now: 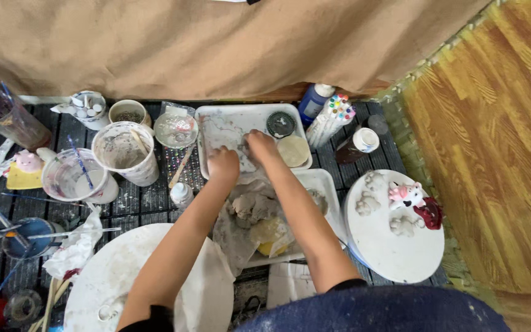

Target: The person shapes small clay pieces into rounded forms using a yellow sponge and their hands. They repeatedly smooth and refine the surfaces, then place the finished pieces on a white plate. The person also handles a larger lump of clay and moves a plastic bag aside during the process.

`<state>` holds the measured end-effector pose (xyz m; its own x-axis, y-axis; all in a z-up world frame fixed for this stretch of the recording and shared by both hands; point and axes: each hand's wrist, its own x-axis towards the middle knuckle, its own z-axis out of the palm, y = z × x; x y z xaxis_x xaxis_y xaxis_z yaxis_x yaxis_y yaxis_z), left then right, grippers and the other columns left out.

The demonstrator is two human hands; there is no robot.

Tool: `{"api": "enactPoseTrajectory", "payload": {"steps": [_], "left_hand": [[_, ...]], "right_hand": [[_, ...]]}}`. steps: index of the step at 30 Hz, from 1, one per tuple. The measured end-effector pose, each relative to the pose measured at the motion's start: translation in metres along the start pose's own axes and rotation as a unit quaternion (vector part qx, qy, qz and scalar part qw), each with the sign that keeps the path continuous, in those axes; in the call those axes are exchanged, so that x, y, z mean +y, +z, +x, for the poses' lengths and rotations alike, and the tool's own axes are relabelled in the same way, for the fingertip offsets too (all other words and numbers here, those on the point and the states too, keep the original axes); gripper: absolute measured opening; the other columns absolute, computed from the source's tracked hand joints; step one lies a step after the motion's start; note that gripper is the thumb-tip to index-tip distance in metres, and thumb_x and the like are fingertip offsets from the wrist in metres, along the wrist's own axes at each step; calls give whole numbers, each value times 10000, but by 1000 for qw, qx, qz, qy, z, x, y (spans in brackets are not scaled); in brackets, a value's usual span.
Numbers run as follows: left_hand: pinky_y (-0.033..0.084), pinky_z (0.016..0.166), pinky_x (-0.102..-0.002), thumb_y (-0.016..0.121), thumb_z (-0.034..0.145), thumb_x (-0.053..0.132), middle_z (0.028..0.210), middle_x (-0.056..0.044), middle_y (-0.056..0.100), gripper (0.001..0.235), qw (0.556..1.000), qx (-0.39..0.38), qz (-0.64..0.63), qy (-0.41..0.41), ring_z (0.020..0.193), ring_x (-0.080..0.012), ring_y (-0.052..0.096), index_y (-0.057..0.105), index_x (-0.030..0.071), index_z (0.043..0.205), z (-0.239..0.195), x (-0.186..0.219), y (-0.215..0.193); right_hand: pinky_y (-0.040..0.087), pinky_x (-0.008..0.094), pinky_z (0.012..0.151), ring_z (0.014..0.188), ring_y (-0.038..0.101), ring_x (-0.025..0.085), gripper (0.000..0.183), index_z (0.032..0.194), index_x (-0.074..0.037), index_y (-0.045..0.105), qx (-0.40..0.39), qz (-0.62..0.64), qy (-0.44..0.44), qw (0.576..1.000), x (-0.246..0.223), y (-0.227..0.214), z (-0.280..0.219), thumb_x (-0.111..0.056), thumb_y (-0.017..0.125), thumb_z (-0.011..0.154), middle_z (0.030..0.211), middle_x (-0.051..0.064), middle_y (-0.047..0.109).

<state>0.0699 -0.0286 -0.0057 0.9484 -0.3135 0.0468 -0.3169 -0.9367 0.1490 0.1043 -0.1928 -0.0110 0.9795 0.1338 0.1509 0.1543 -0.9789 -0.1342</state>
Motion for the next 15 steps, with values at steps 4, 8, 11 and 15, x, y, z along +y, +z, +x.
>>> {"api": "enactPoseTrajectory", "payload": {"steps": [4, 8, 11, 15], "left_hand": [[543, 904, -407, 686, 812, 186, 1185, -99, 659, 266, 992, -48, 44, 107, 1161, -293, 612, 742, 109, 1060, -40, -4, -31], [520, 884, -437, 639, 917, 202, 1099, -102, 683, 194, 979, 16, 65, 191, 1121, -295, 614, 725, 101, 1059, -96, -11, -78], [494, 884, -403, 657, 762, 174, 1038, -68, 693, 260, 966, 125, 90, 210, 1119, -276, 596, 716, 96, 1003, -145, -24, -111], [493, 813, -376, 652, 740, 146, 979, -57, 683, 251, 963, 146, 77, 213, 1052, -257, 614, 697, 110, 985, -175, -55, -149]], "right_hand": [[583, 457, 826, 965, 696, 357, 191, 878, -131, 777, -79, -22, 11, 997, -6, -2, 5, -186, 755, 696, 1043, 166, 699], [582, 450, 825, 939, 711, 350, 194, 860, -132, 774, -77, -21, 31, 996, -33, -30, -1, -239, 766, 697, 1022, 157, 723], [578, 447, 822, 927, 721, 341, 196, 915, -131, 765, -73, 3, 52, 996, -61, -55, 5, -273, 741, 782, 1005, 142, 749], [584, 396, 828, 931, 747, 280, 224, 1006, -127, 737, -11, 192, 30, 981, -106, -74, 43, -323, 713, 900, 1012, 98, 778]]}}
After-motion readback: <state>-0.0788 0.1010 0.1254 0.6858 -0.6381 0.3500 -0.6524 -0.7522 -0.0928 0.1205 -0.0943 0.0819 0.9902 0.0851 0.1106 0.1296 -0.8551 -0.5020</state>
